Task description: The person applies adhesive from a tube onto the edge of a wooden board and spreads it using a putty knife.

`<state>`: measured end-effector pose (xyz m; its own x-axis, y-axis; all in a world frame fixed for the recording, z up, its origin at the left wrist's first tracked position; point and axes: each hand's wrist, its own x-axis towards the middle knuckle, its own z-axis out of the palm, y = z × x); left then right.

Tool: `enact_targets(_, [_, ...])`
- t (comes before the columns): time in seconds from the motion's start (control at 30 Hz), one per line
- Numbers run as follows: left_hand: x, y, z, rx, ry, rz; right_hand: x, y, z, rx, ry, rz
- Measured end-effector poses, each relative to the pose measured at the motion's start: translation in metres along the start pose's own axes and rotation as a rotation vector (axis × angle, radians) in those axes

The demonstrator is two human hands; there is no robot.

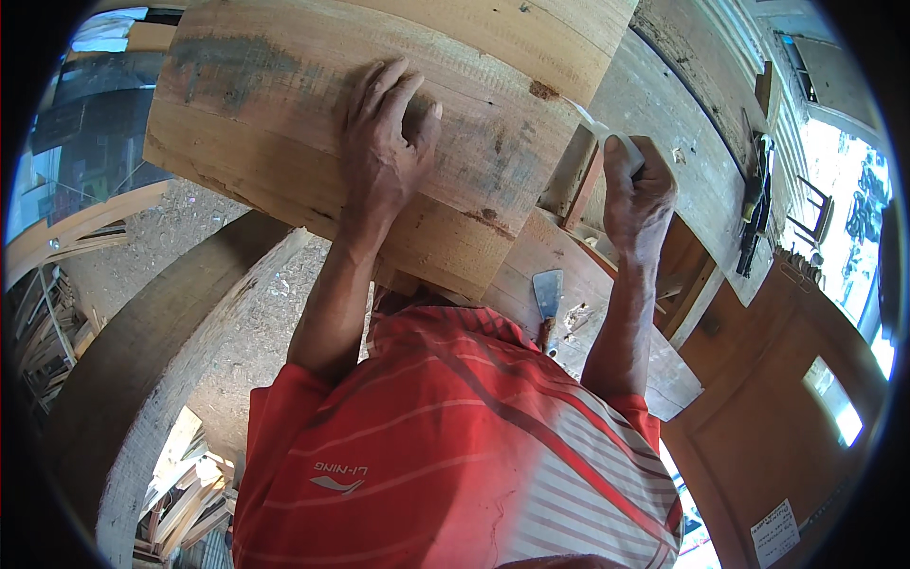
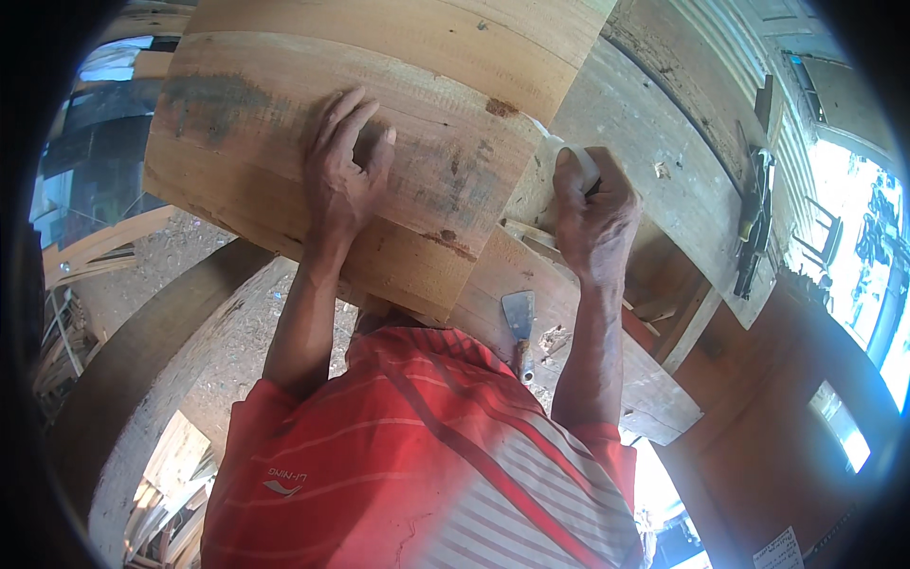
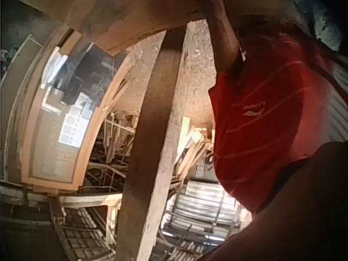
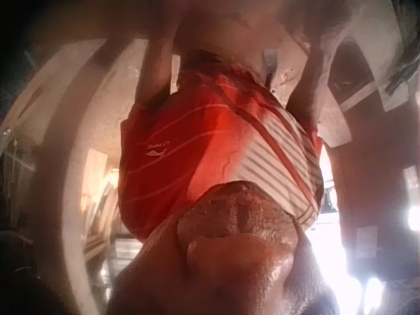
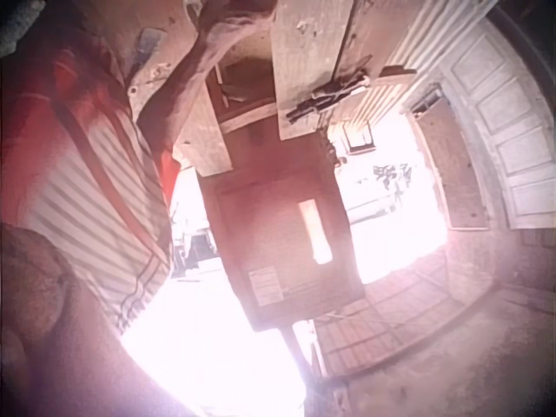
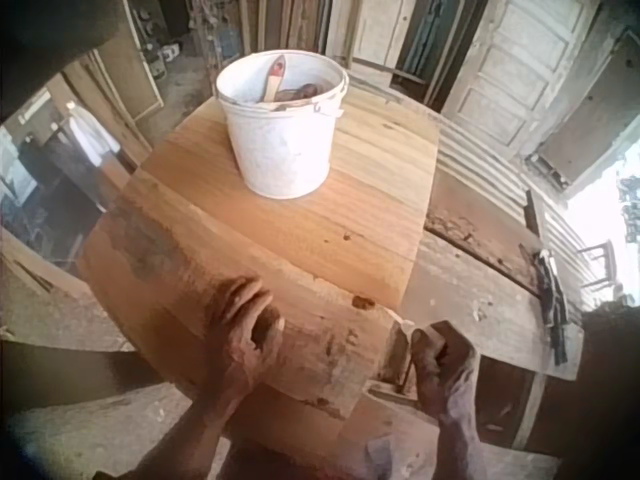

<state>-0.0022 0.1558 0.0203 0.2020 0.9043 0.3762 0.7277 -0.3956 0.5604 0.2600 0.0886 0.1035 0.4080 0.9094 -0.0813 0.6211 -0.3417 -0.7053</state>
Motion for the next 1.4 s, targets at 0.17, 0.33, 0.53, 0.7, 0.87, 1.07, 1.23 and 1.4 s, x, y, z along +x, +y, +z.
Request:
enact_targets(0.17, [-0.0014,-0.0005,0.0010,0.002,-0.001,-0.008,-0.0006,0.0027,-0.0032,-0.024,0.006,0.000])
enact_targets(0.33, [-0.0002,-0.0012,-0.0009,0.021,-0.003,0.010,-0.0014,0.0027,-0.0037,-0.024,0.007,-0.006])
enact_targets(0.53, [0.0005,0.0002,-0.0016,0.003,-0.008,0.004,-0.0018,0.0031,-0.0043,-0.018,0.006,-0.010])
enact_targets(0.7, [0.0003,-0.0009,-0.0008,-0.016,0.004,0.010,-0.0030,0.0028,-0.0084,-0.047,0.006,-0.003])
enact_targets(0.87, [-0.0005,0.0003,-0.0010,0.000,0.006,0.016,-0.0039,0.0039,-0.0092,-0.056,0.016,-0.025])
enact_targets(1.07, [0.0004,-0.0015,-0.0021,0.000,0.005,0.024,-0.0035,0.0052,-0.0058,-0.025,0.020,-0.026])
enact_targets(1.23, [0.0003,-0.0005,-0.0019,-0.005,0.004,0.017,-0.0046,0.0044,-0.0093,-0.040,0.017,-0.001])
enact_targets(1.4, [0.0009,0.0010,-0.0026,0.004,0.014,0.025,-0.0053,0.0060,-0.0110,-0.046,0.020,0.002])
